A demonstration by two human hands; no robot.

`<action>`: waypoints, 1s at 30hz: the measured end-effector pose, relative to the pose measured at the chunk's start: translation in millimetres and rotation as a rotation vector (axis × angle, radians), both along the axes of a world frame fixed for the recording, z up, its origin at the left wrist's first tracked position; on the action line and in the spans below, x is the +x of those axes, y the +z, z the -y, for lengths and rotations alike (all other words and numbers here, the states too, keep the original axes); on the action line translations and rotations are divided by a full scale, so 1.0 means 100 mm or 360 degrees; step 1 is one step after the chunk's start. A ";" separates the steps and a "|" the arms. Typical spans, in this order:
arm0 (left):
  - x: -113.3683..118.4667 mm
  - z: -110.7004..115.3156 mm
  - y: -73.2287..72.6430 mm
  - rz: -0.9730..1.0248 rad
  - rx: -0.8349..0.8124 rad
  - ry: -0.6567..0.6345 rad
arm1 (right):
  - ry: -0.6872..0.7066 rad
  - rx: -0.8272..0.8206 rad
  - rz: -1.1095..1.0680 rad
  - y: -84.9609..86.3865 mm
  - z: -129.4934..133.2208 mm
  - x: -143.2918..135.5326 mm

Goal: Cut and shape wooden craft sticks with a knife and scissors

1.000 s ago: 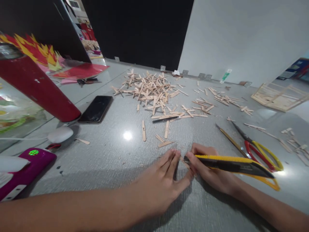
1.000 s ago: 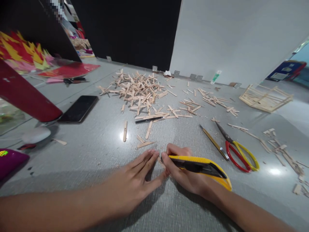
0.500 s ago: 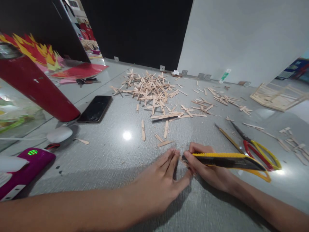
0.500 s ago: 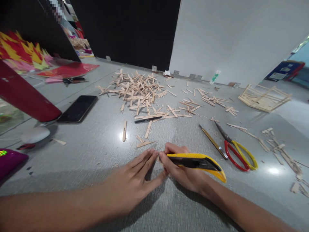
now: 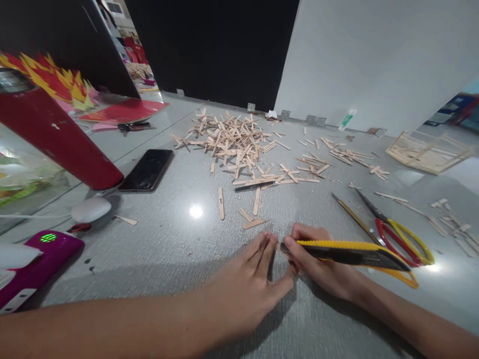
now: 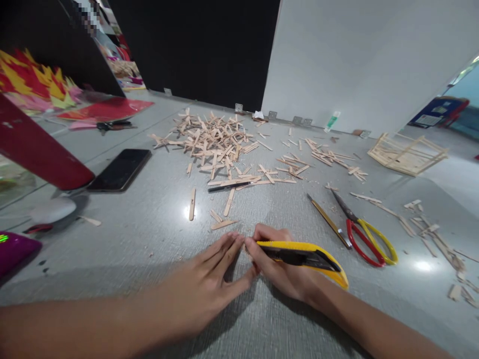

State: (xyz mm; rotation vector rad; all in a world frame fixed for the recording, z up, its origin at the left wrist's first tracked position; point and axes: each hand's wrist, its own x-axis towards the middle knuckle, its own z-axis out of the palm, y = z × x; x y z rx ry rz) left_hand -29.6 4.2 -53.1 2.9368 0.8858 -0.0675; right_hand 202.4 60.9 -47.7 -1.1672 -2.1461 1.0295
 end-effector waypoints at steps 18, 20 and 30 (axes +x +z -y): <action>0.01 0.00 0.01 0.0044 -0.0003 0.0000 | -0.0017 -0.0037 0.0024 -0.03 0.02 0.02; 0.01 0.00 -0.01 0.0052 0.0010 -0.0001 | -0.0016 -0.0035 0.0035 -0.04 0.02 0.03; 0.03 0.01 0.02 -0.0020 -0.0014 0.0022 | -0.0022 0.0220 0.0074 -0.01 0.06 -0.05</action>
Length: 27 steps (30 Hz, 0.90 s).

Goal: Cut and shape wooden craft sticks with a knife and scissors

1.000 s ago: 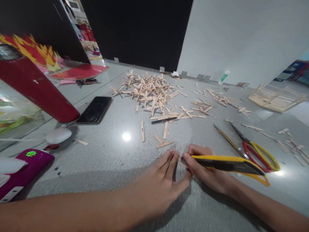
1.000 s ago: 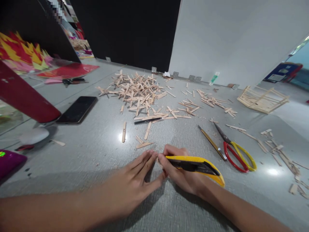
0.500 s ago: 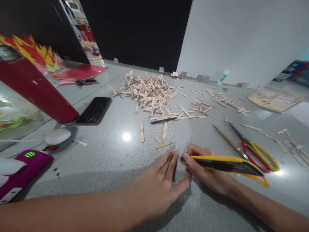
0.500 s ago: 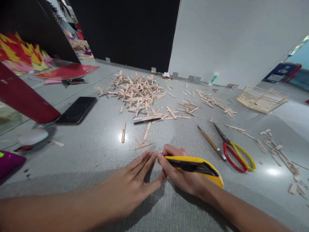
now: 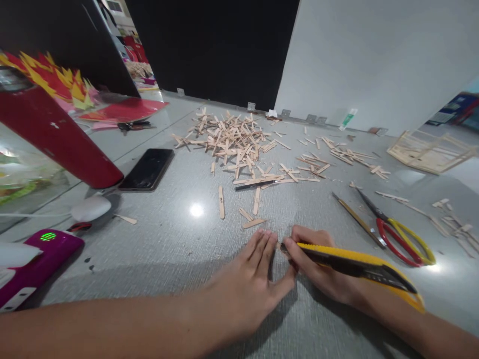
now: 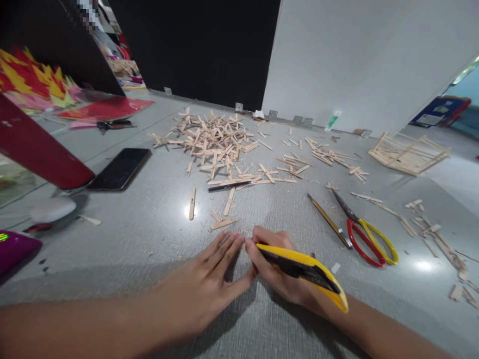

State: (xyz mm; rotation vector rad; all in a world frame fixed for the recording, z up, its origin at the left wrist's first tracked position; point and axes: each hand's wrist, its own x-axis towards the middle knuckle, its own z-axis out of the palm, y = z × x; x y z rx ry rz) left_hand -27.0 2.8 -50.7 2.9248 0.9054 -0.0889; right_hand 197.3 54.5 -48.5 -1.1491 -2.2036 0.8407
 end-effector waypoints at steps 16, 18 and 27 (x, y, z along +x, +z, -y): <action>-0.01 -0.02 -0.03 0.0012 -0.0007 -0.0026 | 0.0098 0.0030 0.0050 0.04 -0.03 0.03; -0.02 -0.02 -0.03 0.0020 0.0005 -0.0035 | 0.0088 0.0004 0.0039 0.04 -0.03 0.04; -0.02 -0.01 -0.01 0.0041 -0.0029 -0.0014 | 0.0053 -0.0158 -0.0026 0.02 -0.05 0.07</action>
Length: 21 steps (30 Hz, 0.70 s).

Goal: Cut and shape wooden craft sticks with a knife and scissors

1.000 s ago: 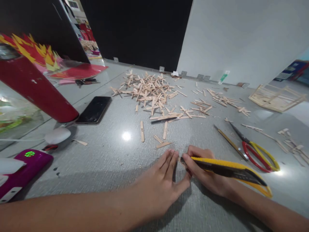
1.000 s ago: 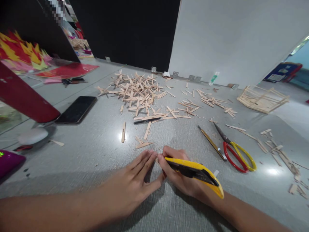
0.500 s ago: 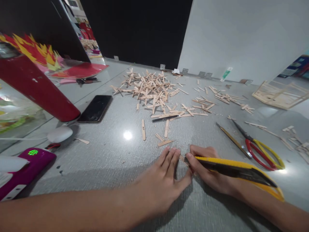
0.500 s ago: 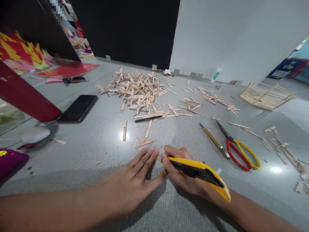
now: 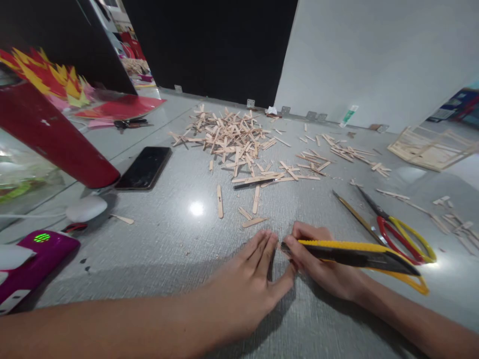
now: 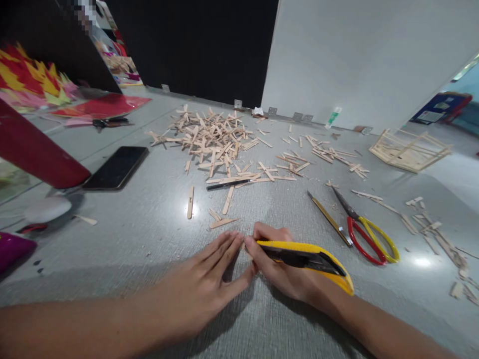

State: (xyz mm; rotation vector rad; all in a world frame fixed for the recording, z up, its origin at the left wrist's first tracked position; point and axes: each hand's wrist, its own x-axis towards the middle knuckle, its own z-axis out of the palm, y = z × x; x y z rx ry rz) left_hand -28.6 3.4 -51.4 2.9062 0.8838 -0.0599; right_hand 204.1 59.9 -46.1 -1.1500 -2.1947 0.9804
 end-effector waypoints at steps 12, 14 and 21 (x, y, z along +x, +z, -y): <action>0.01 0.00 0.01 -0.0014 -0.0012 0.0030 | -0.0015 0.0190 0.0038 -0.02 0.04 -0.09; 0.01 0.00 0.02 -0.0030 -0.0021 0.0032 | 0.0011 0.0234 0.0045 -0.01 0.04 -0.10; 0.01 -0.01 0.05 -0.0025 -0.0025 0.0043 | 0.0068 0.0299 0.0069 0.00 0.04 -0.04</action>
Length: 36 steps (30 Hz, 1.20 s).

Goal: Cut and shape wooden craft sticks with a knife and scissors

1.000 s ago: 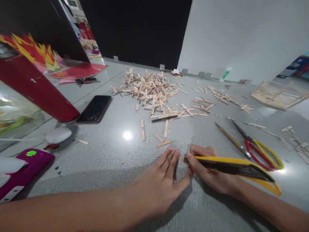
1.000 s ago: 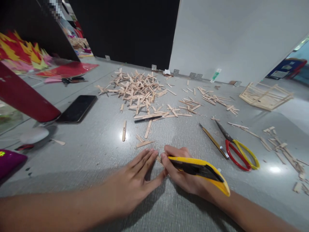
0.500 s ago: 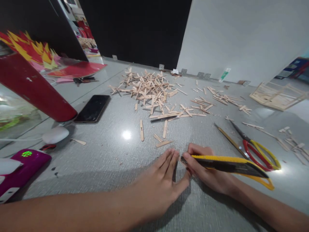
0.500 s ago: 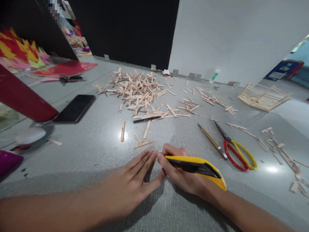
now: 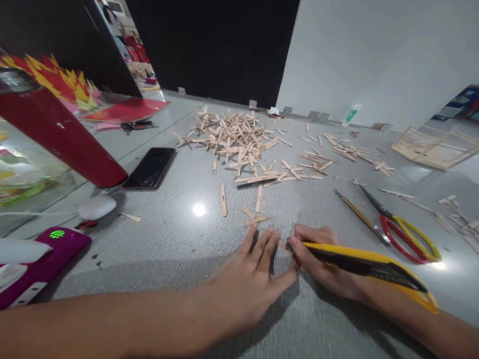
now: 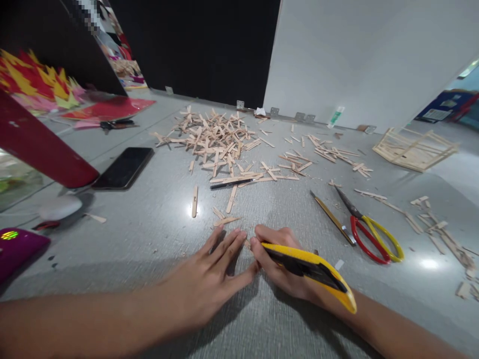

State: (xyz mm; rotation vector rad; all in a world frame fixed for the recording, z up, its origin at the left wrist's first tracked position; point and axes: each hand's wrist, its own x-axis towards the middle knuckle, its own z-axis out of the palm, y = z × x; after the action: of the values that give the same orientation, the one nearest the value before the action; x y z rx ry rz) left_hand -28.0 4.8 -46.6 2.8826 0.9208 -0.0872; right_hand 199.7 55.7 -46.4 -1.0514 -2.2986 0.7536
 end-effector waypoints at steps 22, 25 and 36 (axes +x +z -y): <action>0.02 0.12 -0.07 0.0166 0.0324 0.0263 | -0.0304 -0.0049 -0.0145 0.01 -0.01 0.05; 0.02 0.19 0.02 0.0310 0.0265 0.0147 | -0.0318 -0.0130 -0.0194 -0.06 0.01 0.03; -0.08 -0.02 0.07 0.0446 0.0180 -0.0155 | -0.0621 -0.0152 -0.0266 -0.01 0.02 0.08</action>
State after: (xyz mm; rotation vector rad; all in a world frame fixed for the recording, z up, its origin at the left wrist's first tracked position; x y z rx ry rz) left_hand -35.6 6.9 -39.6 2.9368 0.7566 0.3624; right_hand 207.3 53.5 -47.0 -1.3716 -1.8544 0.7617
